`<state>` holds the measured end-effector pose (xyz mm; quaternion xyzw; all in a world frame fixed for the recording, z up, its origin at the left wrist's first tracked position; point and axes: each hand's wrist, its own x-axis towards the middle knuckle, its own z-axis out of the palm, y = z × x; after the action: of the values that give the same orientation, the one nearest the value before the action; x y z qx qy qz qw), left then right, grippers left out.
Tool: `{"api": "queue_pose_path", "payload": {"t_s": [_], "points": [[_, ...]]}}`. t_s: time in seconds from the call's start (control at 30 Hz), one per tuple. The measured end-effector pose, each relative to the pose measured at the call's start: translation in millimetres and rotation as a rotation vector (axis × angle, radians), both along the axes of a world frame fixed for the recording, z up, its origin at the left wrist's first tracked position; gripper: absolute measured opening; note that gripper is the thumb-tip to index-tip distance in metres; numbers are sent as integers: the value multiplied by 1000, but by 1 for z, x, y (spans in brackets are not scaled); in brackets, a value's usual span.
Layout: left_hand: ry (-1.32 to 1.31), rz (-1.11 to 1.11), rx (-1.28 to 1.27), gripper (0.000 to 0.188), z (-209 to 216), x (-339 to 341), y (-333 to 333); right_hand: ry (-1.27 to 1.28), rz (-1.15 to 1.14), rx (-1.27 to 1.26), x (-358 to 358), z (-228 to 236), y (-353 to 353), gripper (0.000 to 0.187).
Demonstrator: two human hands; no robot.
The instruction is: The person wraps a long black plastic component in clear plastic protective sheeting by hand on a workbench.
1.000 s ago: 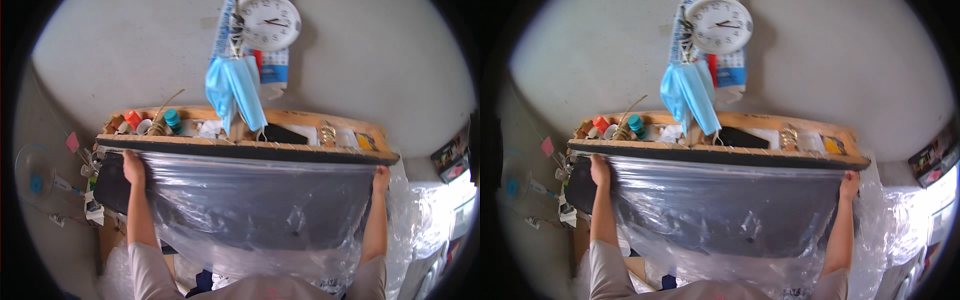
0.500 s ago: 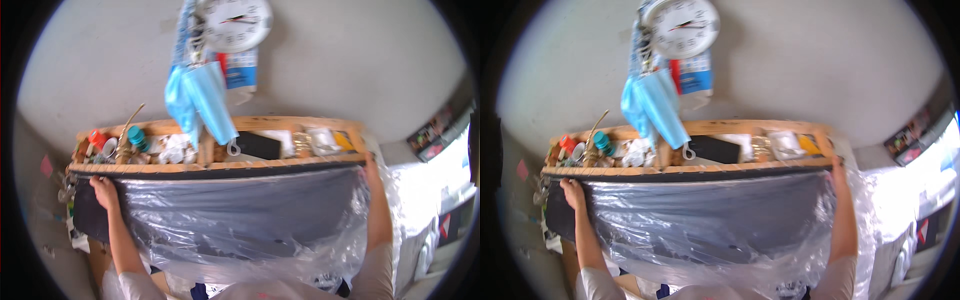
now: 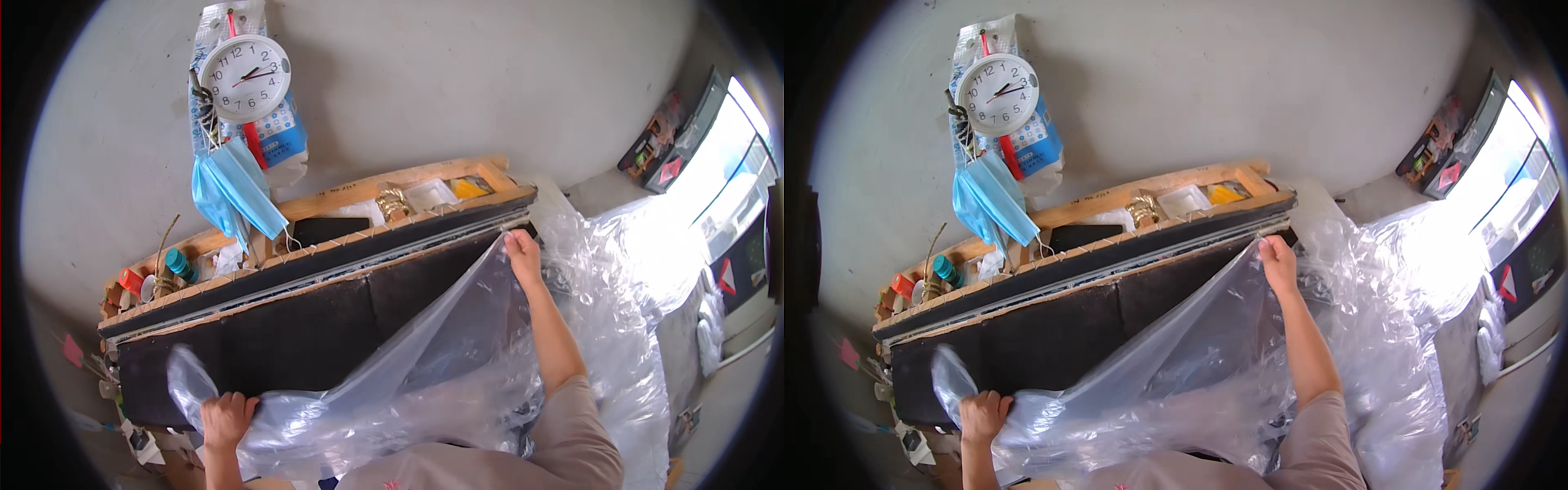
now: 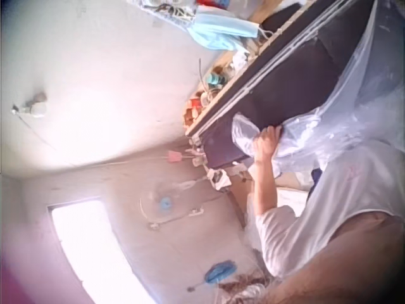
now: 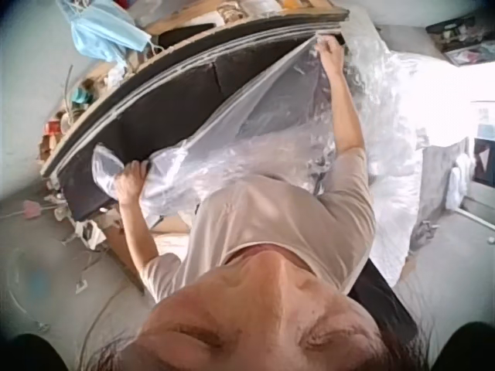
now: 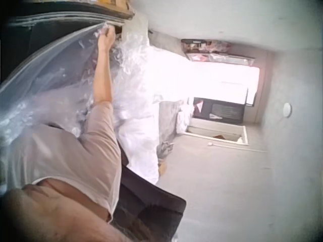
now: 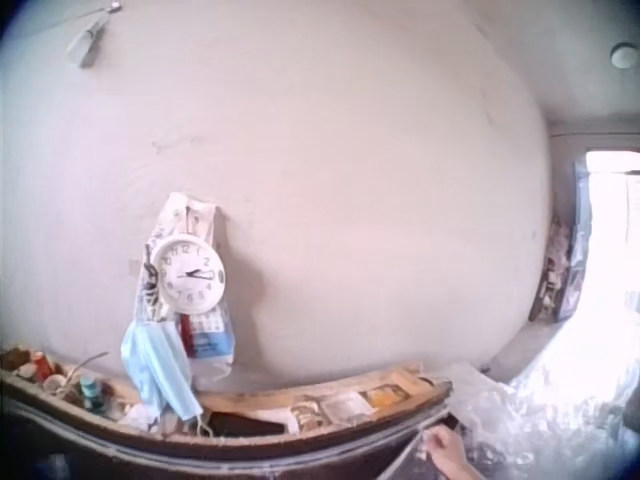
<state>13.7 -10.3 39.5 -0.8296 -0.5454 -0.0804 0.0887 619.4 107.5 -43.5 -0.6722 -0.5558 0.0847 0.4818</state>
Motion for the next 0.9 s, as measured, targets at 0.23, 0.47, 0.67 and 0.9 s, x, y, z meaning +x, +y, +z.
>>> {"api": "queue_pose_path", "payload": {"t_s": [0.23,0.47,0.67,0.9], "points": [[-226,917,49,28,-37,-137,-21,560,471,-137,-182,16,-103,7],[-1025,-68,-369,12,-30,269,32,-1,451,76,-189,60,-100,16],[-1025,343,-97,14,-48,80,55,-822,-104,-117,-77,32,-114,37],[-405,1061,299,15,-99,-190,38,-434,880,113,-264,34,-135,44]]}}
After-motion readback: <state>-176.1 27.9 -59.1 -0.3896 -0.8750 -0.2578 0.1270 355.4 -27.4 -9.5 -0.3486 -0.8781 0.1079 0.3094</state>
